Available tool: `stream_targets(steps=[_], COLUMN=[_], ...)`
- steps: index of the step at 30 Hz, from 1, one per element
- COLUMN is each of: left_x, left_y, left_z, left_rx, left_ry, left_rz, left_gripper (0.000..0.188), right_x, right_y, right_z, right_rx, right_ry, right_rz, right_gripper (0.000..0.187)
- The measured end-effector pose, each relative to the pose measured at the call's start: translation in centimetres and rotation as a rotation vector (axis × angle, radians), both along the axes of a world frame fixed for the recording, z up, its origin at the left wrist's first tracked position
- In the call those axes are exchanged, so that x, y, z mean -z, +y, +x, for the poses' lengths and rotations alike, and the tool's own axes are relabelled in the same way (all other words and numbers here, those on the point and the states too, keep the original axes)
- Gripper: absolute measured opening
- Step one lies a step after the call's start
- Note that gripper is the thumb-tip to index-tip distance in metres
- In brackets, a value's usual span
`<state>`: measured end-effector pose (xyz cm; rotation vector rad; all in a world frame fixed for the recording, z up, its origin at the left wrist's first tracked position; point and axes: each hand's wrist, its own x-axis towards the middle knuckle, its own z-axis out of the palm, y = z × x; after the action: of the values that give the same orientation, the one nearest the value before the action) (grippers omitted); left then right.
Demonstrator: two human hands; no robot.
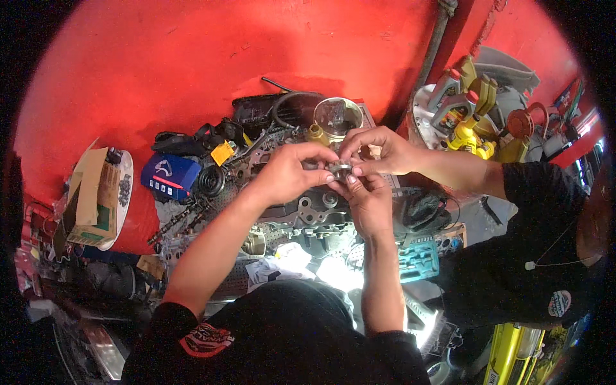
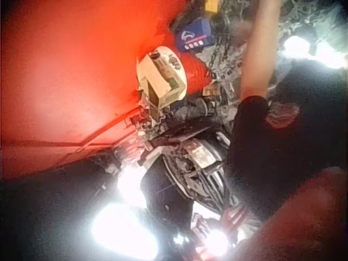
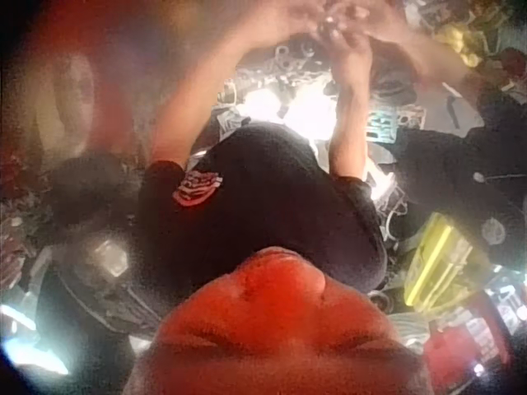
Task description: Inspecting and disassembling various engine parts on a workbench.
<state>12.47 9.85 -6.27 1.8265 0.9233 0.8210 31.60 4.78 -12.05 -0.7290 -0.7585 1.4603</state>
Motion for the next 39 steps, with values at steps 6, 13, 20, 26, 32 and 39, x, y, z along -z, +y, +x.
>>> stream_targets(steps=[6, 13, 20, 26, 32, 39], left_x=[0.1, 0.9, 2.7, 6.8, 11.0, 13.1], left_y=[-3.1, -4.0, -5.0, -9.8, -15.7, -18.2], left_z=[1.9, 2.7, 1.9, -3.3, -9.4, -10.1], left_rx=[-0.174, -0.152, -0.132, -0.323, -0.5, -0.515], left_ry=[0.098, 0.292, 0.2, 0.176, 0.297, 0.223], left_rz=[0.686, 1.124, 1.05, 0.682, 0.453, 0.241], left_gripper=[0.032, 0.033, 0.046, 0.041, 0.038, 0.035], right_x=[1.0, 0.5, 1.0, 2.0, 2.1, 2.2], right_y=[-0.1, -1.5, -2.3, -2.7, -3.1, -3.4], right_z=[-0.3, -0.1, -0.1, 0.5, 0.7, 0.2], right_rx=[0.089, 0.012, -0.084, -0.103, -0.083, -0.069], right_ry=[0.108, 0.388, 0.601, 0.594, 0.603, 0.59], right_rz=[-0.024, 0.045, 0.138, 0.089, 0.071, 0.057], right_gripper=[0.034, 0.036, 0.054, 0.059, 0.06, 0.055])
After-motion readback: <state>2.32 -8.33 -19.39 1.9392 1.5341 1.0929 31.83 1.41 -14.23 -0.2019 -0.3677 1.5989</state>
